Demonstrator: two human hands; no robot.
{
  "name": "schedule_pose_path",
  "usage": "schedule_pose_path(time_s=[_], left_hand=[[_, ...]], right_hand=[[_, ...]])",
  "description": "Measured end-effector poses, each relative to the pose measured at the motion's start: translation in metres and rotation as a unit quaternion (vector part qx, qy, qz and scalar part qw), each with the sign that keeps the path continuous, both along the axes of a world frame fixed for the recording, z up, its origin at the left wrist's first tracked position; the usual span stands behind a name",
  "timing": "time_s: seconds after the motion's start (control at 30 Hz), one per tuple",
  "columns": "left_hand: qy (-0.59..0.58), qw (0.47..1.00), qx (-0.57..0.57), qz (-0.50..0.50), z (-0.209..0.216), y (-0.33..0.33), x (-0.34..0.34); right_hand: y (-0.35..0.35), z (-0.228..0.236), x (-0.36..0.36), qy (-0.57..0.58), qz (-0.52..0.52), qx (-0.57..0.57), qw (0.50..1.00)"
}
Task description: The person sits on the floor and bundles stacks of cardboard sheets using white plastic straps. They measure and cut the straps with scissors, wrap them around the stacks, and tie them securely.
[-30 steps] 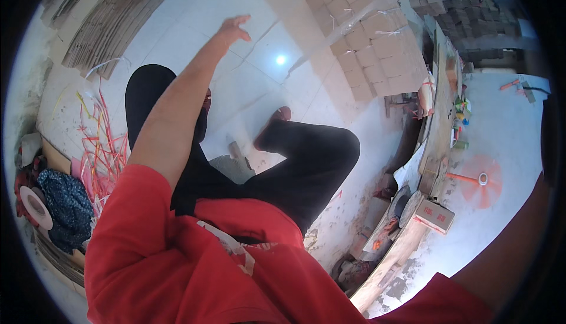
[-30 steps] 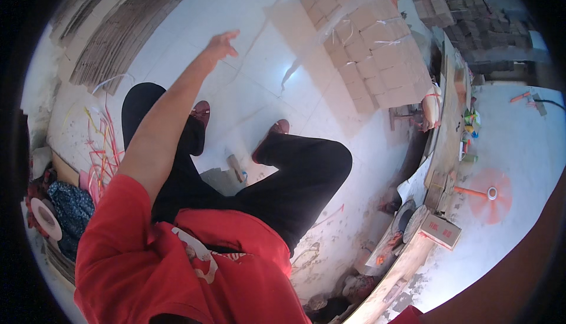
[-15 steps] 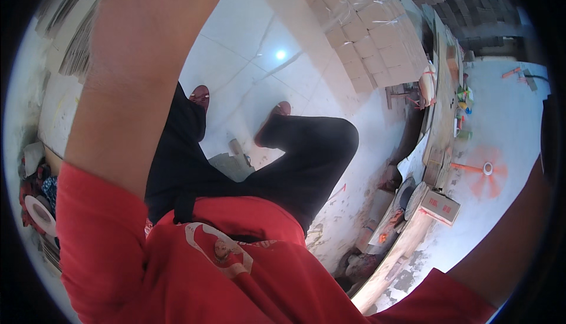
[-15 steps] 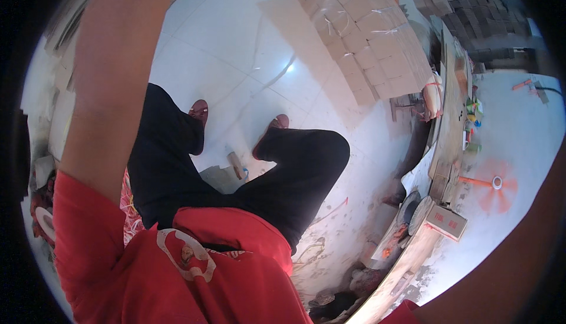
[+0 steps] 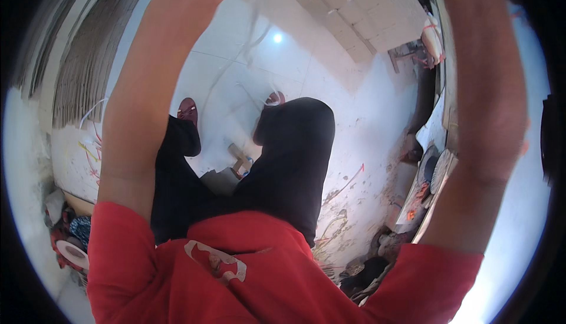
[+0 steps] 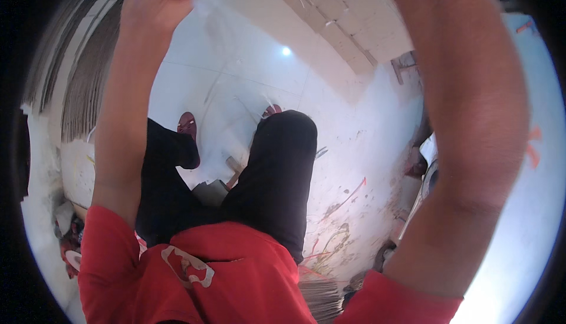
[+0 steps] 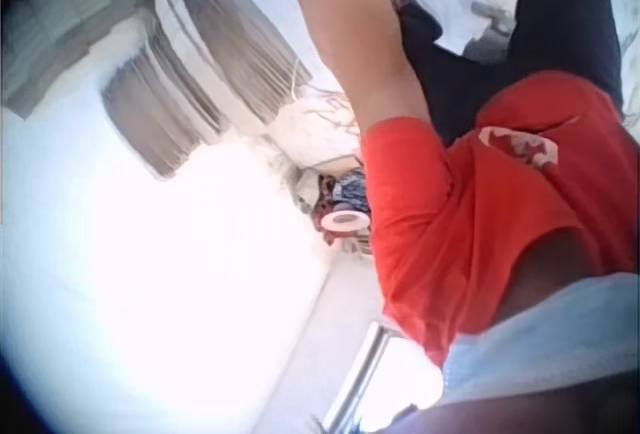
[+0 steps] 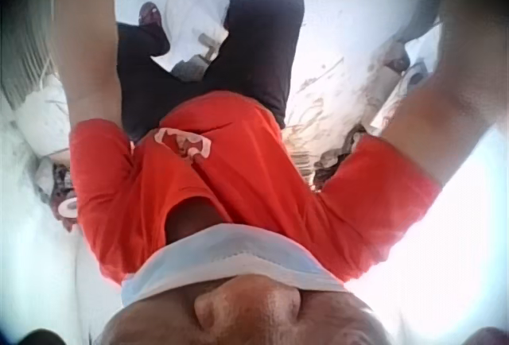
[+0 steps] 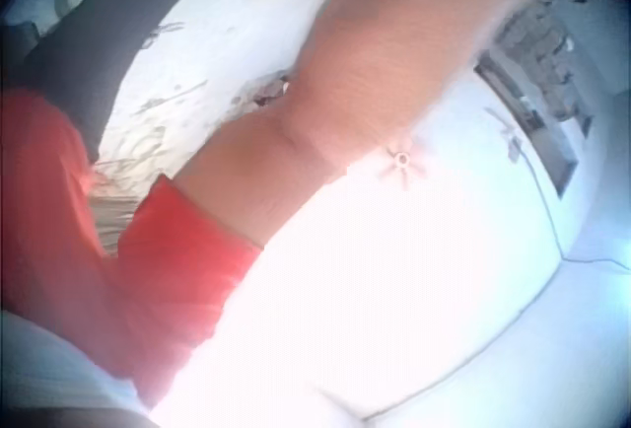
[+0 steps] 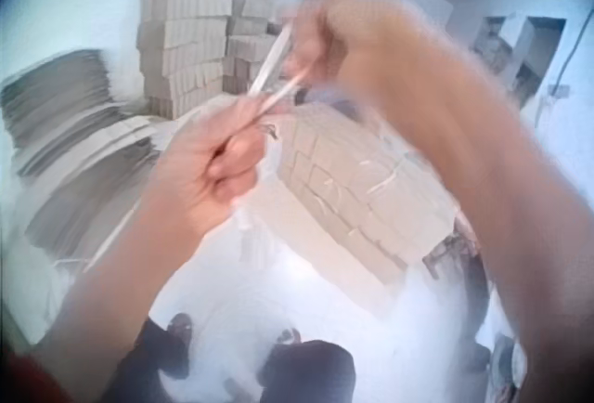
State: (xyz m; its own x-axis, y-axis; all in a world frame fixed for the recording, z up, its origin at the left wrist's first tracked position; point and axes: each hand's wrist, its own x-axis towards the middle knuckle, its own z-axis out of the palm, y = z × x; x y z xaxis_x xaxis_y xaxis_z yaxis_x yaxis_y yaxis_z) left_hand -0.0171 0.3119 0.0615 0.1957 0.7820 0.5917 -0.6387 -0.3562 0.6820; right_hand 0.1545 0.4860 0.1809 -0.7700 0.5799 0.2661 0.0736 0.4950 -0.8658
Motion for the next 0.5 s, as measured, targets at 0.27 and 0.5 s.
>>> schedule_pose_path(time_s=[0.27,0.5], left_hand=[[0.058,0.832,-0.418,0.359,-0.137,-0.039,0.005],[0.032,0.795,-0.503,0.339,-0.176,-0.011,0.013]], right_hand=[[-0.015,-0.427,0.189,-0.012,-0.28,-0.212,0.936],[-0.25,-0.675,0.341,-0.555,-0.412,-0.292,0.661]])
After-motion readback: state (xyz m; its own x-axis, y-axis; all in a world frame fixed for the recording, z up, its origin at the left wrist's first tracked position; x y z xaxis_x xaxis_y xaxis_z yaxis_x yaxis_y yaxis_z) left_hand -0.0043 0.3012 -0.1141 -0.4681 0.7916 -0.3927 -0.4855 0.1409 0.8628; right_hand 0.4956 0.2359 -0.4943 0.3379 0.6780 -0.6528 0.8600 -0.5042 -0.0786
